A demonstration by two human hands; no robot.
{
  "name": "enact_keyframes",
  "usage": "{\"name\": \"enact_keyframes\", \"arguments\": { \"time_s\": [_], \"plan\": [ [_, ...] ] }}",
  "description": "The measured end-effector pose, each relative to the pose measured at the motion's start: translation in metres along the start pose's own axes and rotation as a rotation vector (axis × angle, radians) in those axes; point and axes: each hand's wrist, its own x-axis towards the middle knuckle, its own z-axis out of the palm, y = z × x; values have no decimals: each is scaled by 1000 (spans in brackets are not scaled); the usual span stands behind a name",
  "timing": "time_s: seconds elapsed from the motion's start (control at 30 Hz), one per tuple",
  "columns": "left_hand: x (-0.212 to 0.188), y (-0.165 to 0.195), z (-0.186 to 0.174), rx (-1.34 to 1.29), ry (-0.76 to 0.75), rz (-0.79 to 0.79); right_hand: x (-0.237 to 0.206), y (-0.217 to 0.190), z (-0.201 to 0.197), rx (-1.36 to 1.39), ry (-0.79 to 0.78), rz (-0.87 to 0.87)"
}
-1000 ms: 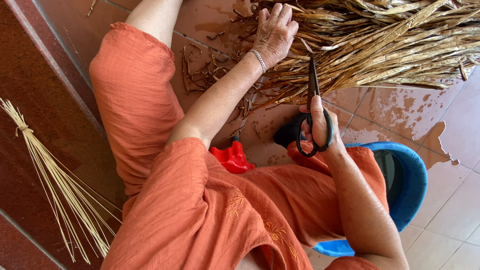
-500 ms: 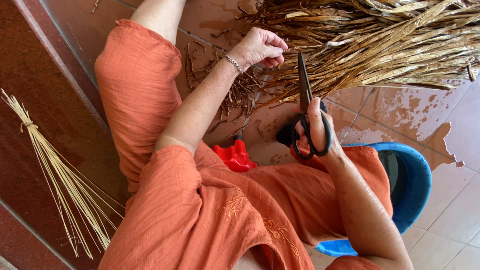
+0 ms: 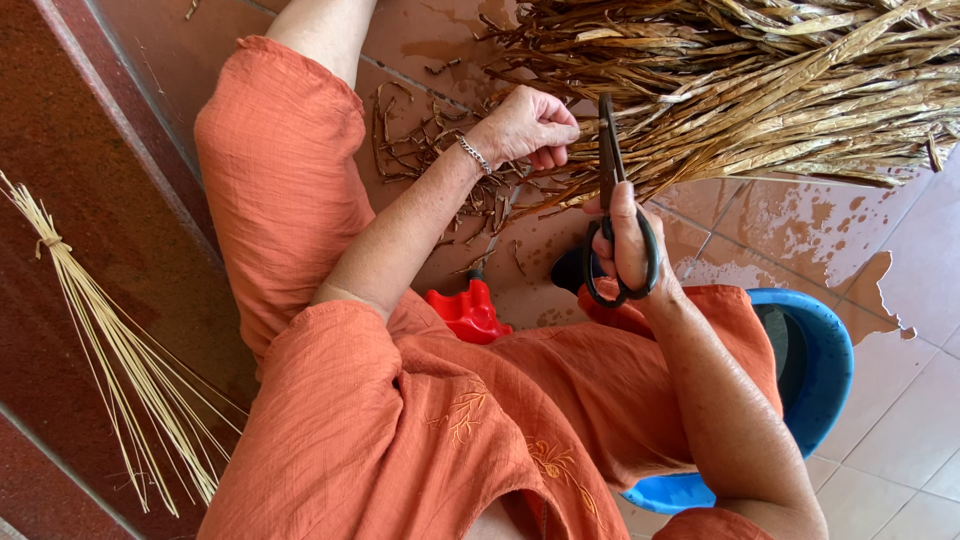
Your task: The person sits on a tiled floor and uses scissors to trim the ends of dried plant stalks. The cut pieces fall onto the floor beside a blue basin.
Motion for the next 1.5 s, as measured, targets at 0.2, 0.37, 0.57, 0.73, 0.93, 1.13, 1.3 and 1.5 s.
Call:
{"name": "enact_keyframes", "arguments": {
  "time_s": [0.2, 0.37, 0.57, 0.73, 0.93, 1.13, 1.3, 1.5],
  "plan": [
    [5, -39, -39, 693, 8, -30, 2, 12, -7, -2, 35, 25],
    [18, -66, -39, 1115, 339, 135, 0, 20, -13, 16, 52, 65],
    [49, -58, 15, 821, 514, 445, -5, 25, -14, 10, 63, 87],
    [58, -46, 25, 947, 567, 446, -4, 26, -16, -51, 73, 83],
    [45, -41, -2, 273, 247, 255, -5, 29, -11, -66, 9, -25],
    [26, -30, -14, -103, 28, 53, -4, 17, -3, -49, -24, 81],
    [17, -29, 0, -124, -13, 1, 0, 3, -1, 1, -22, 21],
    [19, -33, 4, -117, -10, 53, -1, -1, -4, -77, 1, -42]
  ]
}}
